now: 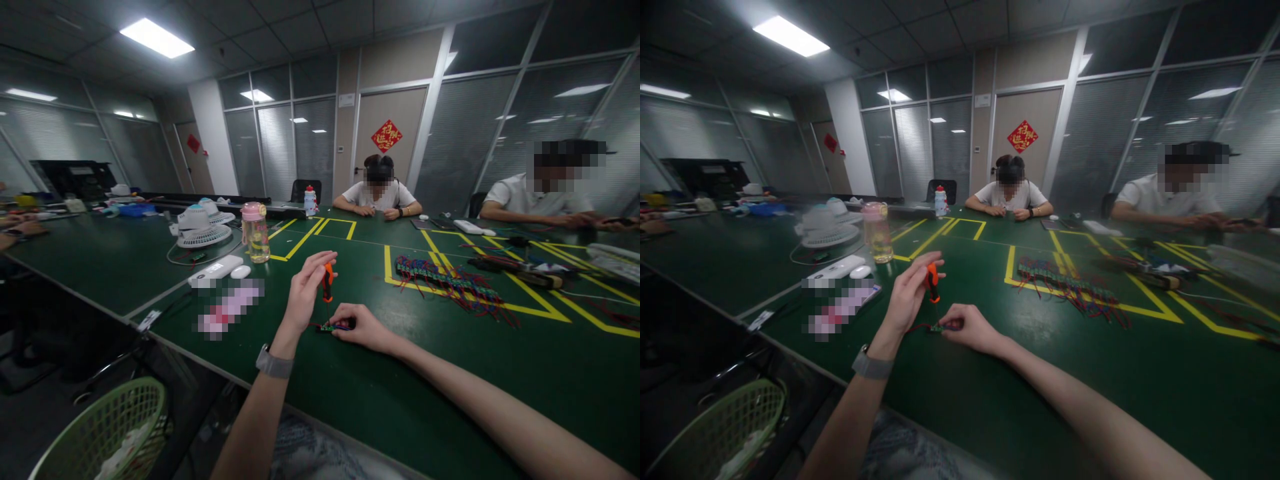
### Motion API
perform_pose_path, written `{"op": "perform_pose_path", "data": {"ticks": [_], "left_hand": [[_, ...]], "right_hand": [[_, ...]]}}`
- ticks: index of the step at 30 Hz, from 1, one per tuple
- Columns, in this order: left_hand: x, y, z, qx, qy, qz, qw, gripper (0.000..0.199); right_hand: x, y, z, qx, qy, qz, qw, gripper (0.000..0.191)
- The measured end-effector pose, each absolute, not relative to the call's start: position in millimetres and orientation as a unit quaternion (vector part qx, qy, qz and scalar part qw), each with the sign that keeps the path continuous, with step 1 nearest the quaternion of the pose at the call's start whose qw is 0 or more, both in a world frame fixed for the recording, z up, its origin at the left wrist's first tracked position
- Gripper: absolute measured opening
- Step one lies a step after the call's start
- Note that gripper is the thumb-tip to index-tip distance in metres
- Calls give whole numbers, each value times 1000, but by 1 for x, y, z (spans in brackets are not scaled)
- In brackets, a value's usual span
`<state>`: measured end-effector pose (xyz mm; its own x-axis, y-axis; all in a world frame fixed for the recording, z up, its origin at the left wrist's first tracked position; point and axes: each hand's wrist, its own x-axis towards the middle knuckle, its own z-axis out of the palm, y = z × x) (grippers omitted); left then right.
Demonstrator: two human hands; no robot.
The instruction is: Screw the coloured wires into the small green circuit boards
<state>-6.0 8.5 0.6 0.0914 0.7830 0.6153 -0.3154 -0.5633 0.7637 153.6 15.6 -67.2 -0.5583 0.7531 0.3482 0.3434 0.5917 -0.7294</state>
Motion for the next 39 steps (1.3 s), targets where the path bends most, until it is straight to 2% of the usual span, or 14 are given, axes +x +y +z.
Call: {"op": "perform_pose_path", "data": {"ticks": [4,8,13,18,20,26,32,39], "left_hand": [[-3,5,4,584,160,624,495,34],[-5,6,1,584,212,658,424,31],[-9,11,-2,605,262,681,318,17],[-6,7,1,611,194,637,428,31],[-6,7,0,606,194,633,440,33],[-9,9,-1,628,255,661,322,18],[-5,7,1,608,178,626,455,32],[-9,10,-2,626,245,657,340,21]], "right_hand": [[153,17,-68,-327,-828,308,335,17],[154,16,-67,-330,-828,310,330,18],[155,15,-67,-332,-830,305,329,18],[154,16,-68,-331,-830,304,330,18],[154,16,-68,-334,-828,306,331,17],[154,15,-65,-333,-830,304,328,18],[154,14,-66,-330,-826,313,334,18],[154,15,-67,-330,-830,304,331,18]]}}
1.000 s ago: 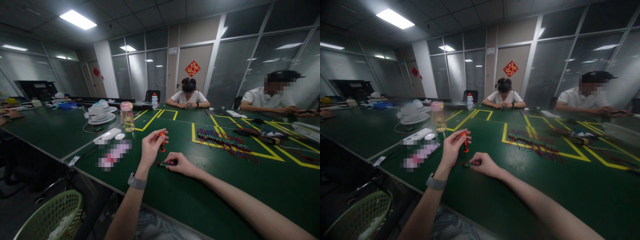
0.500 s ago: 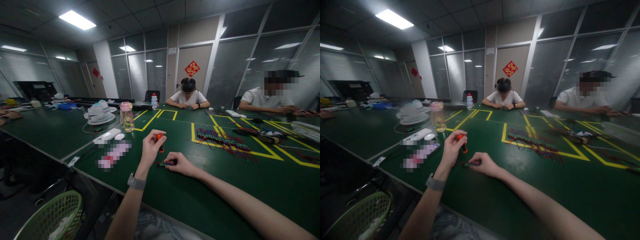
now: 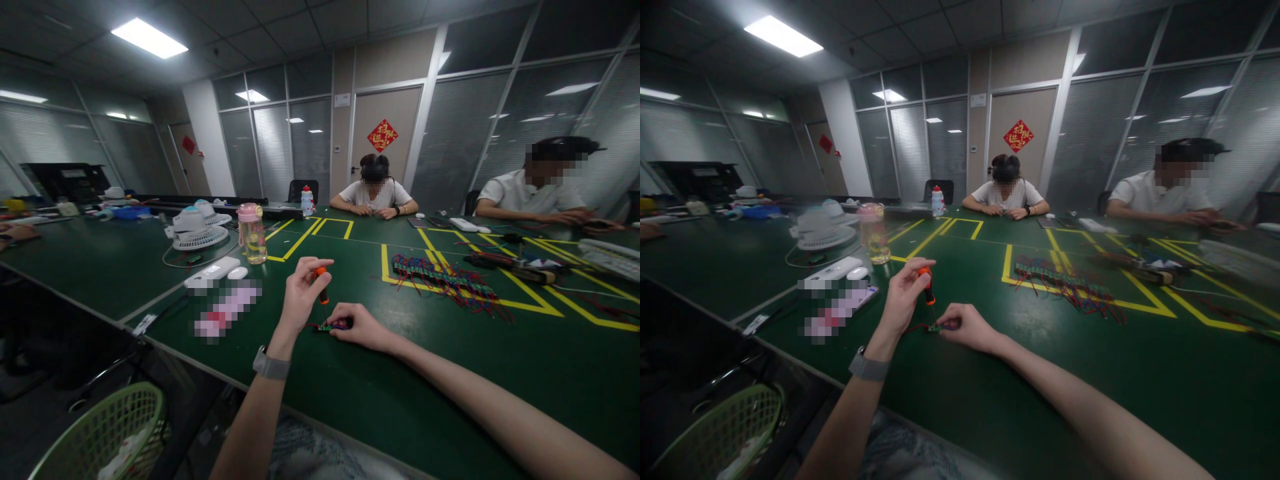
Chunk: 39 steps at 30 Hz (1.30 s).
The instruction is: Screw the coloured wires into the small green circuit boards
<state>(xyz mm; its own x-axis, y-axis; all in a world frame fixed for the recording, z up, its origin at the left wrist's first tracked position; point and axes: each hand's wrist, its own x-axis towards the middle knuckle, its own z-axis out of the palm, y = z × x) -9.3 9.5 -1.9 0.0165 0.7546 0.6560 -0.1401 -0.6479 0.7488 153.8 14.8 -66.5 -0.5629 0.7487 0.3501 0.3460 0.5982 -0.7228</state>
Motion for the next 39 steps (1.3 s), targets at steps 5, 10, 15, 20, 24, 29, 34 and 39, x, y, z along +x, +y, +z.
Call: {"op": "perform_pose_path", "data": {"ticks": [5,10,15,20,24,29,34,39], "left_hand": [[-4,6,3,599,175,627,466,33],[-6,8,-1,581,213,655,434,33],[-11,13,-3,593,296,693,283,17],[-6,9,1,596,208,649,425,32],[-6,8,0,602,215,637,431,33],[-9,9,-1,616,252,654,360,25],[-5,7,1,596,178,619,479,36],[-8,7,-1,626,232,629,397,30]], "right_hand": [[154,14,-66,-332,-827,309,332,18],[154,14,-65,-333,-828,311,328,18],[153,13,-64,-331,-829,306,331,18],[153,14,-65,-333,-832,301,328,18],[154,14,-65,-333,-832,305,323,17],[154,13,-63,-330,-836,299,321,16],[154,14,-64,-326,-837,301,321,15],[155,16,-66,-323,-839,298,321,15]]}}
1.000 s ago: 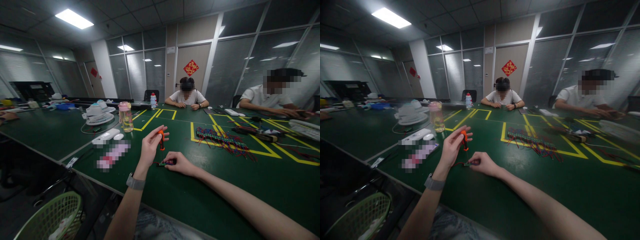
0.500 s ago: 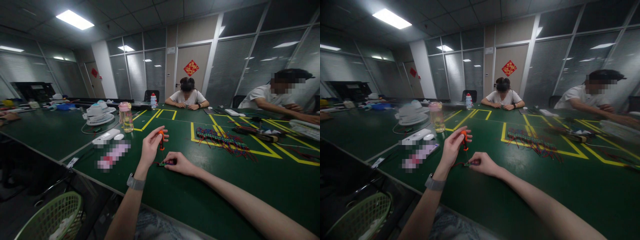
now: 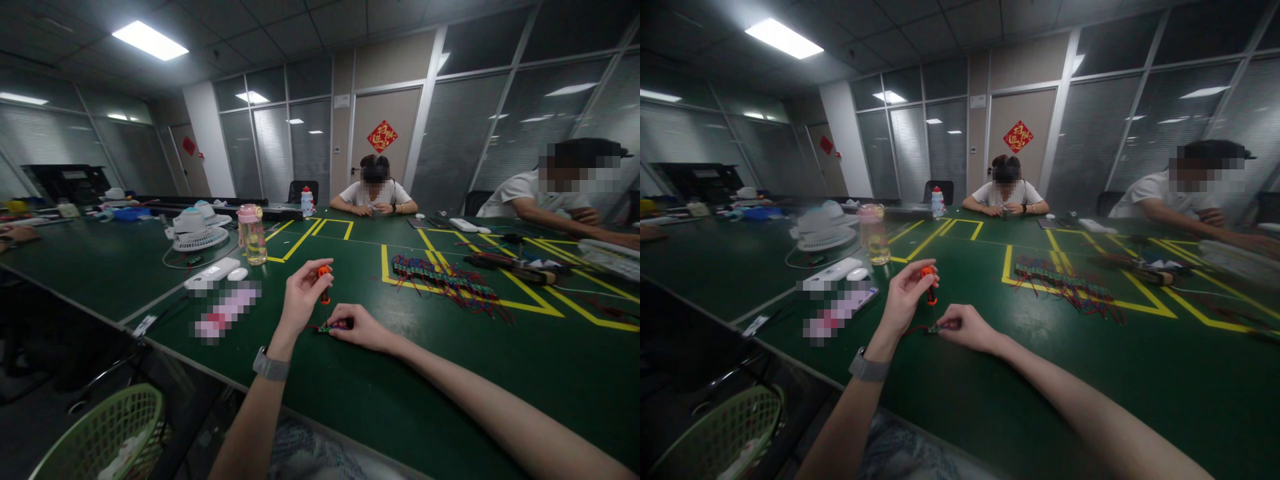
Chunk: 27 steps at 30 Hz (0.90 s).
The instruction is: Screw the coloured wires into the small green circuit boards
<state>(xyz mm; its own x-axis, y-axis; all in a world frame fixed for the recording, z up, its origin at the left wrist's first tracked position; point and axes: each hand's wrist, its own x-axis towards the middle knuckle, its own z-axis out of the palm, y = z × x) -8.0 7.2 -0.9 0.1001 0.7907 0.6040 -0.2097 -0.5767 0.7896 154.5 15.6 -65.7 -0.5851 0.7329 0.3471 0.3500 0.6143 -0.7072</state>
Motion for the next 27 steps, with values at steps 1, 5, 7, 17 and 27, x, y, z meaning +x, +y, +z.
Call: {"op": "perform_pose_path", "data": {"ticks": [1,5,7,17,27], "left_hand": [[-8,7,-1,632,243,634,374,28],[-7,6,2,620,211,635,410,29],[-6,6,3,597,178,628,468,33],[-8,6,-1,631,228,626,398,21],[-5,6,1,601,179,618,474,35]], "right_hand": [[155,16,-66,-323,-839,296,323,15],[155,16,-68,-322,-839,293,327,15],[155,16,-68,-322,-838,296,326,16],[155,15,-65,-322,-840,297,320,16],[154,13,-64,-324,-837,303,321,16]]}}
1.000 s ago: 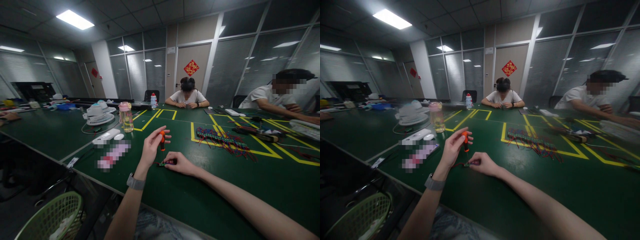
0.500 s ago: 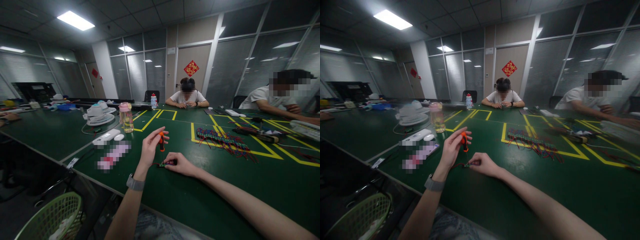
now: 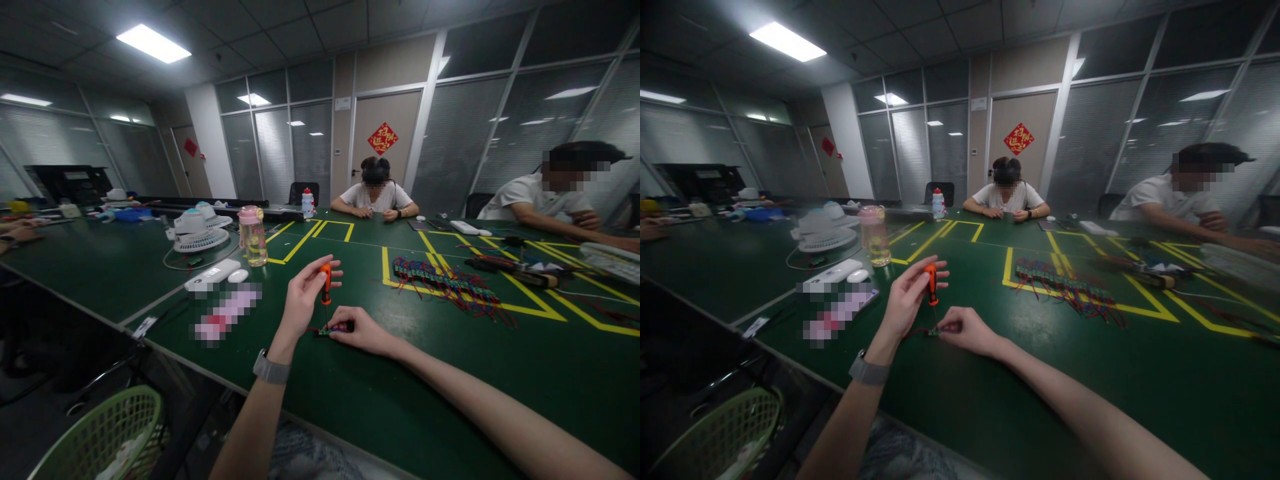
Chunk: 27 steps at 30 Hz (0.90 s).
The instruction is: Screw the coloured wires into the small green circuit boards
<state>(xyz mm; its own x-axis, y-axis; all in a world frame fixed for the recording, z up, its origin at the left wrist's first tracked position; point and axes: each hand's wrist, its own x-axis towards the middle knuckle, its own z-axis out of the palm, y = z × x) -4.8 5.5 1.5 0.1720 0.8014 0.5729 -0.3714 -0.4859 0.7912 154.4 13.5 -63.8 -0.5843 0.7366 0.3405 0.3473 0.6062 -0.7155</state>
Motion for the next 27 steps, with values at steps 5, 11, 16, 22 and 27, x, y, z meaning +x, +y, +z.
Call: {"op": "perform_pose_path", "data": {"ticks": [5,11,16,22,27], "left_hand": [[-9,9,-2,612,264,663,340,28],[-6,9,-1,600,203,644,429,32],[-6,7,0,595,212,641,436,34],[-9,7,1,635,262,650,325,22],[-6,8,-1,600,189,635,449,33]], "right_hand": [[154,16,-68,-319,-836,303,329,16],[153,17,-69,-320,-832,304,335,16],[154,16,-68,-324,-831,310,329,16],[154,16,-66,-325,-832,309,326,16],[153,14,-65,-326,-831,310,327,16]]}}
